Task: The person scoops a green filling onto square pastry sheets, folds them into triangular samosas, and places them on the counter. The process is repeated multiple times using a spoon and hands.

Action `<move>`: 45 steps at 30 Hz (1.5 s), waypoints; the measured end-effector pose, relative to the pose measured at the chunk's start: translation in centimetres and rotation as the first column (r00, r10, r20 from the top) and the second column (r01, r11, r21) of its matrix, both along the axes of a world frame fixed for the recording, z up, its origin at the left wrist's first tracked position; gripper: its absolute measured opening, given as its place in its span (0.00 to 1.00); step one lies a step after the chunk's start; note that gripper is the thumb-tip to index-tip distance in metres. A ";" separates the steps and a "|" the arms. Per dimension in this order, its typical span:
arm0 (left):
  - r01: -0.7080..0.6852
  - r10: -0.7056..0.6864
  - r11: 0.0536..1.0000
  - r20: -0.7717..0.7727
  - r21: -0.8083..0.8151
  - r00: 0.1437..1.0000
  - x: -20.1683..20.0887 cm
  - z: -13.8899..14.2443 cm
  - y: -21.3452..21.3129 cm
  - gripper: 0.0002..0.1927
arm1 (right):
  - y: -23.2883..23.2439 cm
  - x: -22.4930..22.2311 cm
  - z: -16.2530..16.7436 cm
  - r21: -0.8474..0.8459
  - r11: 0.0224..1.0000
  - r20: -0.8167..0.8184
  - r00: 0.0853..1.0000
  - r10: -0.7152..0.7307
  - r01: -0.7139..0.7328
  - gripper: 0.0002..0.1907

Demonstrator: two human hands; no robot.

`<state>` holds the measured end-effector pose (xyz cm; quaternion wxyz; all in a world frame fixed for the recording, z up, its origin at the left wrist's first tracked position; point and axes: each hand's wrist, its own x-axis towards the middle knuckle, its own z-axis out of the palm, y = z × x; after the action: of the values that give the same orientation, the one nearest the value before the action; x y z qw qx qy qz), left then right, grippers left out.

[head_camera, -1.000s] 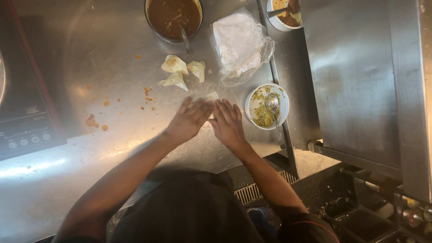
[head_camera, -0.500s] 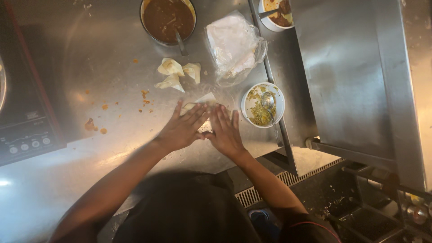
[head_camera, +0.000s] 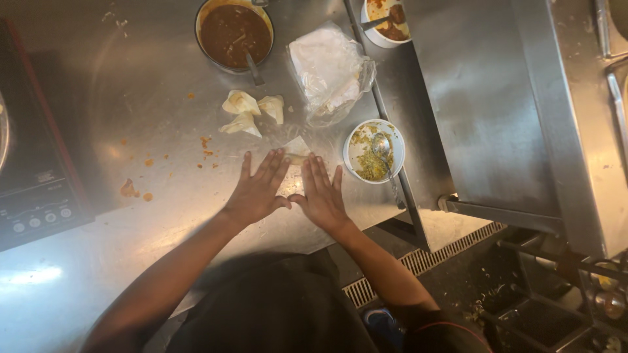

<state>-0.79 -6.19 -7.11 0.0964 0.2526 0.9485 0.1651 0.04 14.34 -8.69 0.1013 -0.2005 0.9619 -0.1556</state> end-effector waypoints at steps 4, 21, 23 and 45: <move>-0.056 0.057 0.996 0.014 -0.072 0.998 0.0 0.7 -0.1 0.57 | 0.2 0.4 0.5 0.026 0.997 0.021 0.997 -0.068 0.067 0.51; -0.180 0.181 0.983 -0.071 0.023 0.981 2.1 1.7 0.5 0.57 | 1.4 2.4 2.4 -0.176 0.980 -0.062 0.993 -0.105 0.092 0.51; -0.235 0.242 0.968 -0.084 0.090 0.967 2.6 1.8 0.2 0.57 | 2.1 3.4 3.7 -0.280 0.959 -0.101 0.992 -0.078 0.047 0.48; -0.415 0.464 0.764 0.027 0.493 0.885 15.0 2.0 -4.9 0.49 | 30.0 -27.7 31.0 0.228 0.747 -0.475 0.741 -0.475 0.624 0.17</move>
<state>14.24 -11.05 -5.08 -0.0575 0.0467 0.9121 0.4033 -27.64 44.37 22.34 -0.1059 0.0946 0.9886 0.0495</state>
